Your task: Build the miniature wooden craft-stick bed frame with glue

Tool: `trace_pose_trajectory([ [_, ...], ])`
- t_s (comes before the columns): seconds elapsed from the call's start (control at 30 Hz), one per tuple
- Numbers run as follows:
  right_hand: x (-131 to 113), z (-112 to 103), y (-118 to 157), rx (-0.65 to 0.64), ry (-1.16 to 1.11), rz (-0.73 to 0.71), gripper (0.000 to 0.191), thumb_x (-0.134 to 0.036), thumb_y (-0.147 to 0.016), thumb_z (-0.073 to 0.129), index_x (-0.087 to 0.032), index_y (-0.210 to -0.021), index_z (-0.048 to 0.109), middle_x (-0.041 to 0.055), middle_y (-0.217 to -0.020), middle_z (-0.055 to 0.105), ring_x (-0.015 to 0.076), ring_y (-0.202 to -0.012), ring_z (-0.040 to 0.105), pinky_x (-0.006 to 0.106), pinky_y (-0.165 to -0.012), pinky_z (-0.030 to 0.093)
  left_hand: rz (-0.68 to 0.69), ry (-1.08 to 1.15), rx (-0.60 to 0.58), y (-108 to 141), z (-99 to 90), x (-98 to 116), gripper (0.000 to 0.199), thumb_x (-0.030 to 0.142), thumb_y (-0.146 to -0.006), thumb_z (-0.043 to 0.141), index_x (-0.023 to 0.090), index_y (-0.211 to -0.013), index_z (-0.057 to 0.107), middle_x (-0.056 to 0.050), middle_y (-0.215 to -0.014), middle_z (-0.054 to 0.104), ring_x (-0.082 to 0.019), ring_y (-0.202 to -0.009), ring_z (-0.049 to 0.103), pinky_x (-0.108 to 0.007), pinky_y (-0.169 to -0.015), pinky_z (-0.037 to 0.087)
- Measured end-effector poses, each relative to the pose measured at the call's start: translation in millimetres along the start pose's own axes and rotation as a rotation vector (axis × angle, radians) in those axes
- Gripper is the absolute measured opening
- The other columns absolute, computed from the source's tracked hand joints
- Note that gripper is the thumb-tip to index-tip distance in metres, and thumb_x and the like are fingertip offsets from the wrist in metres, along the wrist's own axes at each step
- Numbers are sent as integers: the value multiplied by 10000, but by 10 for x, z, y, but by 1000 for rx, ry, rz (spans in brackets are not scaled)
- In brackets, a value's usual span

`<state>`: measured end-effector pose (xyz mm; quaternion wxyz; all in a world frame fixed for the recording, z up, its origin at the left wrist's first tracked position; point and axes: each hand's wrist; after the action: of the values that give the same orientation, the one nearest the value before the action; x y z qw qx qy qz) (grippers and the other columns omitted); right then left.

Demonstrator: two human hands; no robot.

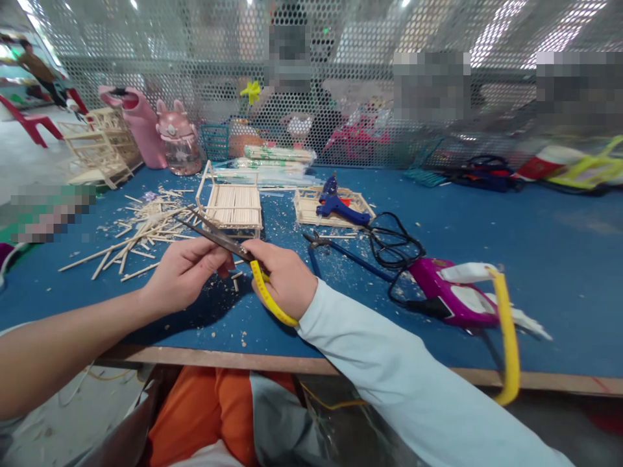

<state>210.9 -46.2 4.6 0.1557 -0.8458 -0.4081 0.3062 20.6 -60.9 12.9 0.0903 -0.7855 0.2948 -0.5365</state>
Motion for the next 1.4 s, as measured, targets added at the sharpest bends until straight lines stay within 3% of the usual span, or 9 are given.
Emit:
trace_pose_trajectory([
  [0.13, 28, 0, -22, -7, 19, 33, 522, -103, -618, 448, -187, -1132, 477, 88, -1001, 590, 212, -886, 554, 352, -785, 463, -52, 44, 55, -25, -9, -22, 284, 329, -899, 452, 148, -725, 586, -13, -628, 596, -109, -580, 550, -207, -565, 442],
  [0.27, 83, -8, -23, -9, 83, -27, 507, -154, -655, 464, -178, -1161, 447, 115, -1030, 561, 244, -938, 525, 411, -840, 440, 35, 43, -30, -44, -26, -20, 257, 270, -911, 406, 155, -729, 547, -12, -683, 563, -112, -640, 527, -217, -621, 443],
  [0.4, 79, -20, -24, -35, 94, -74, 516, -146, -650, 462, -155, -1165, 439, 124, -1009, 561, 246, -914, 517, 408, -819, 440, 59, 6, -87, -44, -23, -23, 240, 214, -905, 376, 162, -727, 529, 1, -661, 548, -104, -620, 504, -207, -604, 424],
  [0.57, 67, -35, -21, -42, 116, -81, 543, -151, -639, 473, -170, -1179, 431, 121, -1031, 551, 243, -906, 503, 410, -818, 436, 32, -71, -67, -49, -33, -48, 242, 188, -872, 418, 161, -662, 536, 17, -595, 559, -90, -562, 507, -188, -560, 400],
  [0.77, 71, -37, -17, -43, 114, -73, 528, -145, -643, 472, -172, -1170, 443, 126, -1053, 560, 249, -929, 510, 413, -835, 438, 122, -231, -51, -61, -96, -38, 208, 97, -801, 444, 161, -643, 563, 10, -600, 605, -99, -566, 539, -193, -554, 398],
  [1.07, 38, -28, -20, -32, 183, -69, 411, -183, -704, 489, -127, -1112, 485, 137, -930, 570, 239, -826, 520, 383, -757, 457, 149, -347, -16, -46, -113, -22, 212, 34, -728, 436, 165, -626, 568, 6, -612, 624, -113, -575, 546, -209, -557, 396],
  [1.4, 82, 38, 24, 8, 177, -48, 362, -127, -689, 446, -142, -1039, 537, 112, -881, 633, 217, -786, 571, 323, -709, 475, 74, -262, -29, -19, -78, -31, 209, 94, -794, 448, 144, -669, 608, 10, -589, 595, -100, -553, 517, -188, -538, 386],
])
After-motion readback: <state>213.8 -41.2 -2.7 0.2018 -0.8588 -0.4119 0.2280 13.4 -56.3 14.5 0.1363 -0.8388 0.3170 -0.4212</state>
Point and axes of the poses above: each hand's wrist, its own y-axis away from the middle knuckle, its own z-axis out of the palm, x = y × z
